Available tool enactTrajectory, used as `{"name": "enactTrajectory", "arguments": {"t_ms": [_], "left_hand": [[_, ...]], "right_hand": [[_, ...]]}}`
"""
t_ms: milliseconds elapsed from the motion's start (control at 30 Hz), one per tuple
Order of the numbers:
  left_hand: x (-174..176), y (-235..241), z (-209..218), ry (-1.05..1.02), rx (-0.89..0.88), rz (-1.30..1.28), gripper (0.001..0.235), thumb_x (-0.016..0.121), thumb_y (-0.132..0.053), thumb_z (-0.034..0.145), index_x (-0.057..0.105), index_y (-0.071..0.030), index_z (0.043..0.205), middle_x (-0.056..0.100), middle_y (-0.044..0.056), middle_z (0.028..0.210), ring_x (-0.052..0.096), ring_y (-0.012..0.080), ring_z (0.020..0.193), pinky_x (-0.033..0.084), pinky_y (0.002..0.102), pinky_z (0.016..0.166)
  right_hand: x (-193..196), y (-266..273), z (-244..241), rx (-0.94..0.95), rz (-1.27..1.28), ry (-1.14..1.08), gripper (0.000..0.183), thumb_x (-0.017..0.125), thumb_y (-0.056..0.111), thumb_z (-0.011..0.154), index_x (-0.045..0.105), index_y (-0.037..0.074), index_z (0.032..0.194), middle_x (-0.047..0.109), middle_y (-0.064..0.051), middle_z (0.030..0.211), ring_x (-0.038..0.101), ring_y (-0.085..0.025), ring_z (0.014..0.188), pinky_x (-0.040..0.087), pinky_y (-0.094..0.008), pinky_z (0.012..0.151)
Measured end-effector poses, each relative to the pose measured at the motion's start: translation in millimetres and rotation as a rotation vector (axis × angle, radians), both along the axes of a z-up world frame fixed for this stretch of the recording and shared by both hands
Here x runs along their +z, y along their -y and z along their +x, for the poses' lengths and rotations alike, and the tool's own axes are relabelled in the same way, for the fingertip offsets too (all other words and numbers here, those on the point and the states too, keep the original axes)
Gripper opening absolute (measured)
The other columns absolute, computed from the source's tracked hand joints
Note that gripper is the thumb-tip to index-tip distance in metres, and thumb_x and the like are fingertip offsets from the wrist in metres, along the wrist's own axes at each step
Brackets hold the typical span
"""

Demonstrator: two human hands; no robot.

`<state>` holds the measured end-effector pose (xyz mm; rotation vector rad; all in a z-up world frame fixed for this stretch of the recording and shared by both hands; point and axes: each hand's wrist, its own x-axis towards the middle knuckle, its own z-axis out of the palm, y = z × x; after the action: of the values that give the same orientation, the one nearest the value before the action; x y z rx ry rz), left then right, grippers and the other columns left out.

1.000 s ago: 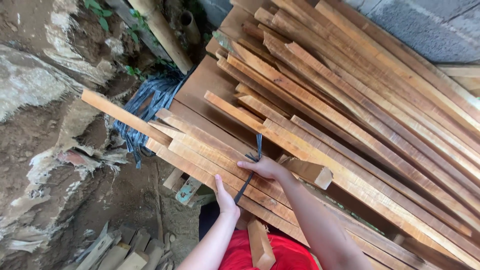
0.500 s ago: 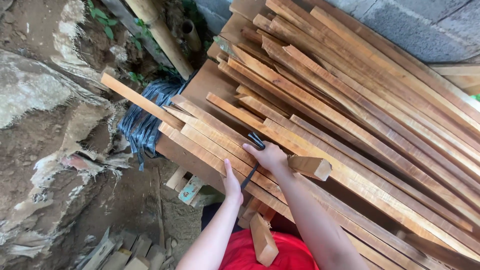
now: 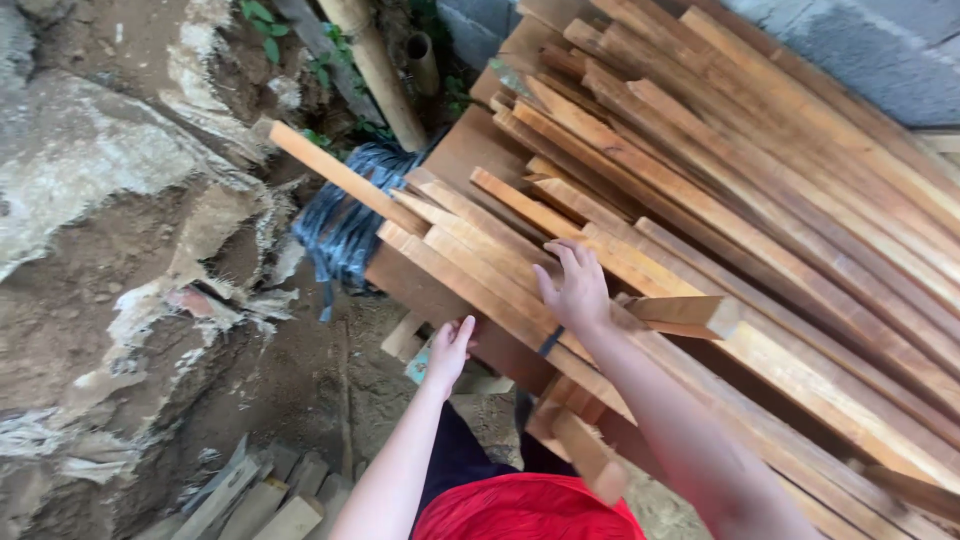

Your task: The person ties bundles of wooden planks together using black straps. They wrap the straps around the wood, pull them tight, and tie knots to secure the bundles. The person then lifts and moves the tied bundles to a different location.

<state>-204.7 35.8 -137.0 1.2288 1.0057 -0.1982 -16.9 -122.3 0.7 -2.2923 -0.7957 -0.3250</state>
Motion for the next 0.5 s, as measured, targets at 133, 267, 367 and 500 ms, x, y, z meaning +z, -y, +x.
{"name": "enactTrajectory", "arguments": {"t_ms": [133, 267, 367, 500], "left_hand": [[-47.4, -85.6, -23.0, 0.037, 0.063, 0.257, 0.04, 0.068, -0.039, 0.096, 0.069, -0.006, 0.118, 0.076, 0.007, 0.1, 0.07, 0.0151, 0.085, 0.053, 0.029, 0.075], [-34.3, -168.6, -35.0, 0.147, 0.1, 0.586, 0.024, 0.069, -0.025, 0.097, 0.073, -0.004, 0.108, 0.077, 0.008, 0.096, 0.074, 0.0142, 0.085, 0.057, 0.029, 0.079], [-13.3, -226.2, -19.7, 0.187, 0.055, 0.732, 0.018, 0.069, -0.02, 0.097, 0.073, -0.005, 0.106, 0.075, 0.009, 0.099, 0.074, 0.0172, 0.083, 0.058, 0.031, 0.077], [-2.2, -280.6, 0.2, 0.171, -0.073, 0.834, 0.017, 0.07, -0.017, 0.093, 0.072, -0.007, 0.107, 0.07, 0.01, 0.102, 0.071, 0.0234, 0.077, 0.057, 0.035, 0.072]], "right_hand": [[36.7, -78.1, -29.4, 0.263, -0.09, -0.22, 0.024, 0.076, 0.026, 0.09, 0.071, 0.01, 0.106, 0.071, -0.012, 0.107, 0.066, -0.033, 0.104, 0.053, -0.044, 0.091], [21.4, -169.0, -78.9, 0.52, -0.144, -0.553, 0.028, 0.072, 0.025, 0.092, 0.069, 0.006, 0.112, 0.072, -0.014, 0.108, 0.07, -0.032, 0.101, 0.055, -0.042, 0.088], [-38.4, -231.3, -96.7, 0.386, -0.059, -0.866, 0.034, 0.068, 0.02, 0.092, 0.065, 0.002, 0.121, 0.071, -0.015, 0.111, 0.073, -0.028, 0.095, 0.057, -0.039, 0.084], [-133.0, -294.3, -102.2, 0.094, 0.217, -1.092, 0.031, 0.06, 0.015, 0.1, 0.066, 0.002, 0.127, 0.076, -0.012, 0.099, 0.074, -0.018, 0.085, 0.058, -0.031, 0.077]]}}
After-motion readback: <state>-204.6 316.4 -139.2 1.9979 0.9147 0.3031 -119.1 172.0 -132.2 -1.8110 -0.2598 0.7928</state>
